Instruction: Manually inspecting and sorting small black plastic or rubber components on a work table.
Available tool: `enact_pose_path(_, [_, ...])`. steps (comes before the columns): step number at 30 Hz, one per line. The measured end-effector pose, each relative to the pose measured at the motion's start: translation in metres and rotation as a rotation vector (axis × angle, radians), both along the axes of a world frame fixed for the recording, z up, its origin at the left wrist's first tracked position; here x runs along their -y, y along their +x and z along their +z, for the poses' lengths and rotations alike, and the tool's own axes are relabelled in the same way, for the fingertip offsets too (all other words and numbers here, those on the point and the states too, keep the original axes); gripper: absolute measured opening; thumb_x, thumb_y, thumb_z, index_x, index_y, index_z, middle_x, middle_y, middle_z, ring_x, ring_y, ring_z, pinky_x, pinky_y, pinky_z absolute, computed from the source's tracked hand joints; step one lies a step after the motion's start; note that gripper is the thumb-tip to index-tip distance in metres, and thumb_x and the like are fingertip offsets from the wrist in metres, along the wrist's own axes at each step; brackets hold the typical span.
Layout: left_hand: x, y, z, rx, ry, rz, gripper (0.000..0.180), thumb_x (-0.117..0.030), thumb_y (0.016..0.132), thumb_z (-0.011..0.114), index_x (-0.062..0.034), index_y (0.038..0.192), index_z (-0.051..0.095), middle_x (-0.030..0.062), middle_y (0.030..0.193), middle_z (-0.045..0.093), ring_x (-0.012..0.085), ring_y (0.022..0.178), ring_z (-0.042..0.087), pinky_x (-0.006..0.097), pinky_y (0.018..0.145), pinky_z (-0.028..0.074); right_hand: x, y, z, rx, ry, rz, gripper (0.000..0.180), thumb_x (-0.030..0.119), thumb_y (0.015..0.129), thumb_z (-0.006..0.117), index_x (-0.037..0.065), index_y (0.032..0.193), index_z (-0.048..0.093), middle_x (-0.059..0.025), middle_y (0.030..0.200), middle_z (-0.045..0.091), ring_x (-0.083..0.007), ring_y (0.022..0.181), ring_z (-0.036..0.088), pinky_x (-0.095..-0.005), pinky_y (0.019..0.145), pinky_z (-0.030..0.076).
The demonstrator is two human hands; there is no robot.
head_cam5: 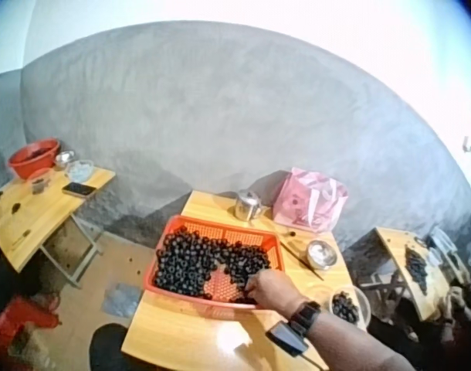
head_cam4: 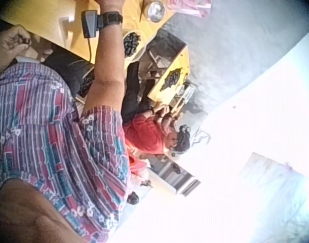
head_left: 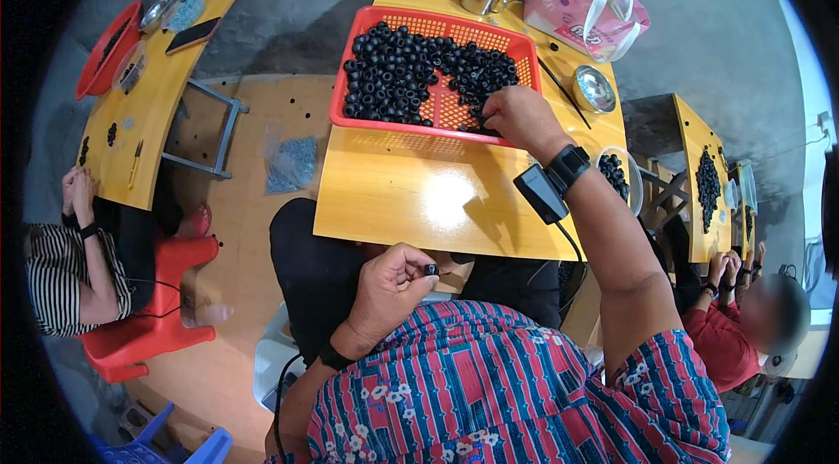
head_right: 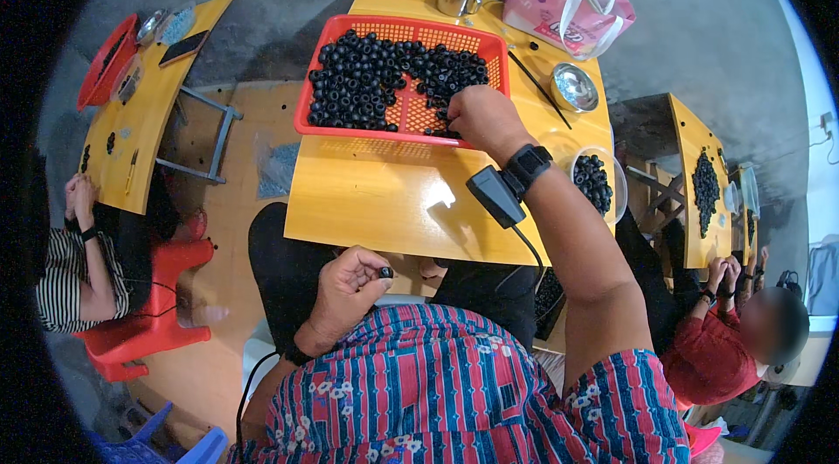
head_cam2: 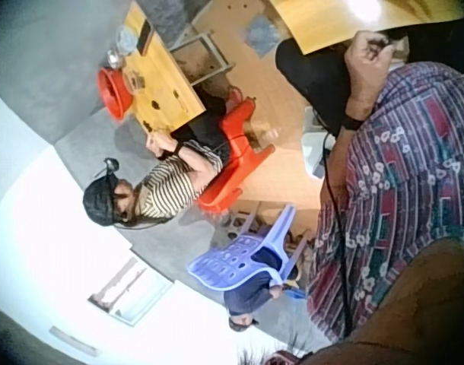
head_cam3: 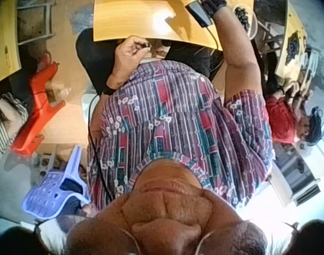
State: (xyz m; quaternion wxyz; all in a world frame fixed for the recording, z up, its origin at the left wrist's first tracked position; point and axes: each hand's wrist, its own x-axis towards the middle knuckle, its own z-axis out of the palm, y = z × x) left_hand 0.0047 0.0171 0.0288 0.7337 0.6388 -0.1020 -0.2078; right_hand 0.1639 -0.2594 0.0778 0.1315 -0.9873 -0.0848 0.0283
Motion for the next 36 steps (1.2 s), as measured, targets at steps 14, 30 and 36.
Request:
enact_pose_path(14, [-0.005,0.0,0.001,0.051,0.073,-0.074,0.018,0.008,0.08,0.062,-0.0004,0.093,0.054,0.0002,0.08,0.056,0.0021,0.071,0.053,0.017,0.062,0.045,-0.012,0.014,0.003,-0.163,-0.185,-0.036,0.013,0.016,0.075,0.063,0.006,0.08,0.069,-0.0189,0.085,0.066,-0.0354,0.083,0.064,-0.0434,0.074,0.051])
enact_pose_path(30, [-0.007,-0.017,0.014,-0.042,-0.054,-0.033,0.017,0.006,0.081,0.059,-0.001,0.096,0.054,0.002,0.089,0.057,0.0057,0.081,0.055,0.021,0.075,0.047,-0.053,-0.094,0.039,-0.351,1.339,0.051,0.007,0.006,0.084,0.059,0.004,0.091,0.058,0.0002,0.082,0.059,-0.0065,0.067,0.053,-0.021,0.064,0.044])
enact_pose_path(36, [-0.001,-0.027,0.015,0.039,-0.077,-0.014,0.014,0.005,0.08,0.061,0.0002,0.092,0.055,0.0009,0.084,0.059,0.0025,0.075,0.055,0.018,0.068,0.046,-0.077,-0.147,0.021,-0.559,1.866,0.146,0.014,0.007,0.085,0.057,0.0,0.097,0.058,-0.0057,0.086,0.061,-0.0101,0.066,0.05,-0.0279,0.068,0.046])
